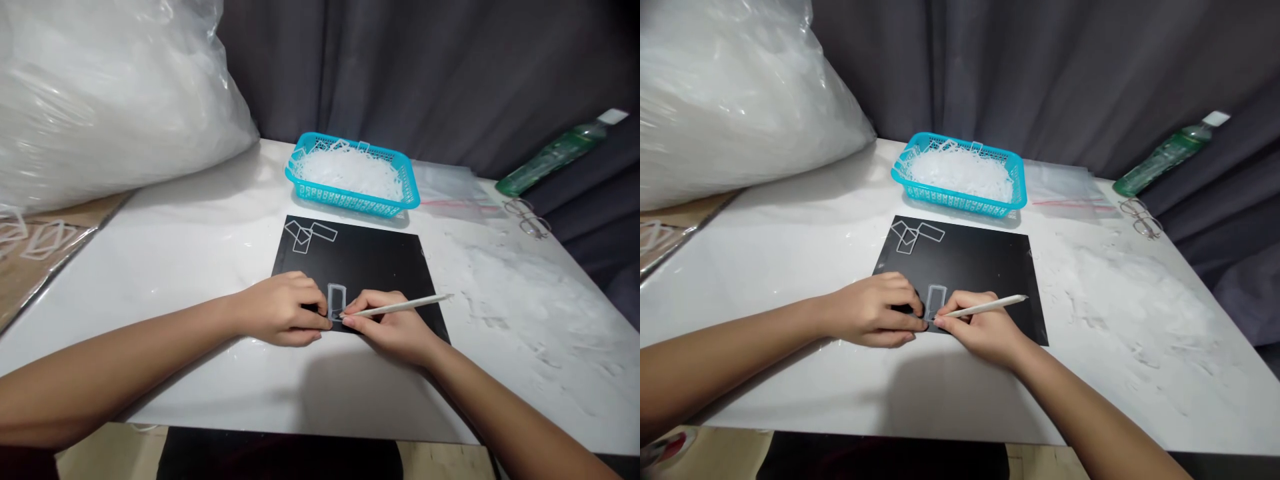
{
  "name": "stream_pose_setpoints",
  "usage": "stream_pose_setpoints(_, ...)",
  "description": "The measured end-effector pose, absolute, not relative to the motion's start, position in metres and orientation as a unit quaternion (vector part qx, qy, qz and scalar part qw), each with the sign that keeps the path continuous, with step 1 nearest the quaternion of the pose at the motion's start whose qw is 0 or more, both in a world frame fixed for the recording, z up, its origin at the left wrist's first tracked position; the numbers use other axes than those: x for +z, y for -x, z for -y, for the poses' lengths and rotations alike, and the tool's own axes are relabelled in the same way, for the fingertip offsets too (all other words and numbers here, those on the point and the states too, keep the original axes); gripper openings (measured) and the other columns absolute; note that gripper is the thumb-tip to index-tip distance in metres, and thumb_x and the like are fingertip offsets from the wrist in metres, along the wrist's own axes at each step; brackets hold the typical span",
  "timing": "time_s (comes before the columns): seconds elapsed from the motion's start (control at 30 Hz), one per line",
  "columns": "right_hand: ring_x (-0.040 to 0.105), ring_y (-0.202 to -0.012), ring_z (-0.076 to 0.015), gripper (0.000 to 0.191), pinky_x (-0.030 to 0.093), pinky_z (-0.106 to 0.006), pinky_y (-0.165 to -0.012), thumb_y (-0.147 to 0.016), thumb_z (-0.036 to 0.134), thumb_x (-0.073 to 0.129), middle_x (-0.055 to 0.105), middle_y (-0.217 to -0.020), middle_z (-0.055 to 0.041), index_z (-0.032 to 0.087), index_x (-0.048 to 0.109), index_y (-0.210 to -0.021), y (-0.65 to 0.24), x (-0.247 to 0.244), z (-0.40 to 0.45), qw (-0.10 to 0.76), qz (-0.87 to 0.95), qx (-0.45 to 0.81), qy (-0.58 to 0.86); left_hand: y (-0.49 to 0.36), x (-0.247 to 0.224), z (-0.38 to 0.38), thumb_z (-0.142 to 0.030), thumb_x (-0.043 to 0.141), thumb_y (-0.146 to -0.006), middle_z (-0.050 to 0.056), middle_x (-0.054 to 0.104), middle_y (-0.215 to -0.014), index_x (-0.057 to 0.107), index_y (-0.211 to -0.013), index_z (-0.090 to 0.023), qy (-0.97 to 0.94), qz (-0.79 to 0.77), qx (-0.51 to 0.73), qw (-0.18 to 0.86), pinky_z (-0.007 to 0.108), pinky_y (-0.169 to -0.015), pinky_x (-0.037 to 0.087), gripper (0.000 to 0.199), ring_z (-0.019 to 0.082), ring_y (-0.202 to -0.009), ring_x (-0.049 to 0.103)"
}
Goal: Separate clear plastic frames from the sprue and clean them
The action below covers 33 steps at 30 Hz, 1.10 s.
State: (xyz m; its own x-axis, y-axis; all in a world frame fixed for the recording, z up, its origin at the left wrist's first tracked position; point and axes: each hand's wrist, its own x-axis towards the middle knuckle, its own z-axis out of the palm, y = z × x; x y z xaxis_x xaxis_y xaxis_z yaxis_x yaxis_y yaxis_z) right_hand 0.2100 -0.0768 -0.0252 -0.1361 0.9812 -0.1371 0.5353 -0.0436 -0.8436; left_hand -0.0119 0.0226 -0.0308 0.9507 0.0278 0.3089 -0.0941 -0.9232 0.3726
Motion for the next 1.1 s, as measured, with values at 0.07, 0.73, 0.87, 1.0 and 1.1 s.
stream_pose_setpoints(0.07,0.062,-0.065,-0.0163,0.009,0.044,-0.028,-0.055,-0.077,0.028,0.068,0.073,-0.075,-0.0024,0.021,0.067,-0.072,-0.21,-0.026,0.077,0.275,0.639,0.403,0.595,0.012,-0.032,-0.023,-0.029,0.055,-0.088,0.006,0.068,-0.097,0.067,-0.11,-0.028,-0.971,0.012,0.146,0.188,0.035,-0.08,0.04,0.025,0.02,-0.085,0.06)
stream_pose_setpoints(0.73,0.059,-0.082,-0.0208,0.024,0.045,-0.034,-0.073,-0.086,0.029,0.058,0.067,-0.082,-0.0045,0.024,0.042,-0.069,-0.205,-0.032,0.08,0.298,0.776,0.267,0.486,-0.004,-0.036,-0.009,-0.027,0.047,-0.094,0.008,0.066,-0.099,0.066,-0.091,-0.017,-0.913,-0.129,0.242,0.304,0.025,-0.075,0.049,0.021,0.014,-0.085,0.063)
stream_pose_setpoints(0.87,0.056,-0.068,-0.015,0.033,0.044,-0.029,-0.065,-0.087,0.027,0.057,0.064,-0.078,-0.002,0.023,0.031,-0.067,-0.205,-0.028,0.081,0.381,0.662,0.352,0.54,-0.002,-0.029,-0.011,-0.027,0.049,-0.093,0.006,0.065,-0.094,0.061,-0.086,-0.017,-0.826,-0.184,0.302,0.439,0.027,-0.079,0.049,0.017,0.015,-0.088,0.062)
stream_pose_setpoints(1.0,0.06,-0.065,-0.0139,0.039,0.046,-0.027,-0.061,-0.079,0.029,0.067,0.059,-0.072,0.0023,0.024,0.029,-0.07,-0.222,-0.019,0.075,0.494,0.5,0.493,0.512,-0.006,-0.027,-0.019,-0.036,0.054,-0.091,0.003,0.064,-0.088,0.056,-0.084,-0.017,-0.606,-0.263,0.39,0.642,0.026,-0.078,0.051,0.021,0.012,-0.081,0.063)
stream_pose_setpoints(1.1,0.058,-0.059,-0.0114,0.044,0.044,-0.023,-0.055,-0.073,0.027,0.072,0.056,-0.068,0.0046,0.023,0.029,-0.069,-0.235,-0.012,0.07,0.53,0.416,0.554,0.489,-0.006,-0.022,-0.031,-0.034,0.057,-0.09,0.001,0.061,-0.082,0.05,-0.08,-0.017,-0.421,-0.313,0.447,0.725,0.02,-0.066,0.051,0.021,0.007,-0.067,0.059)
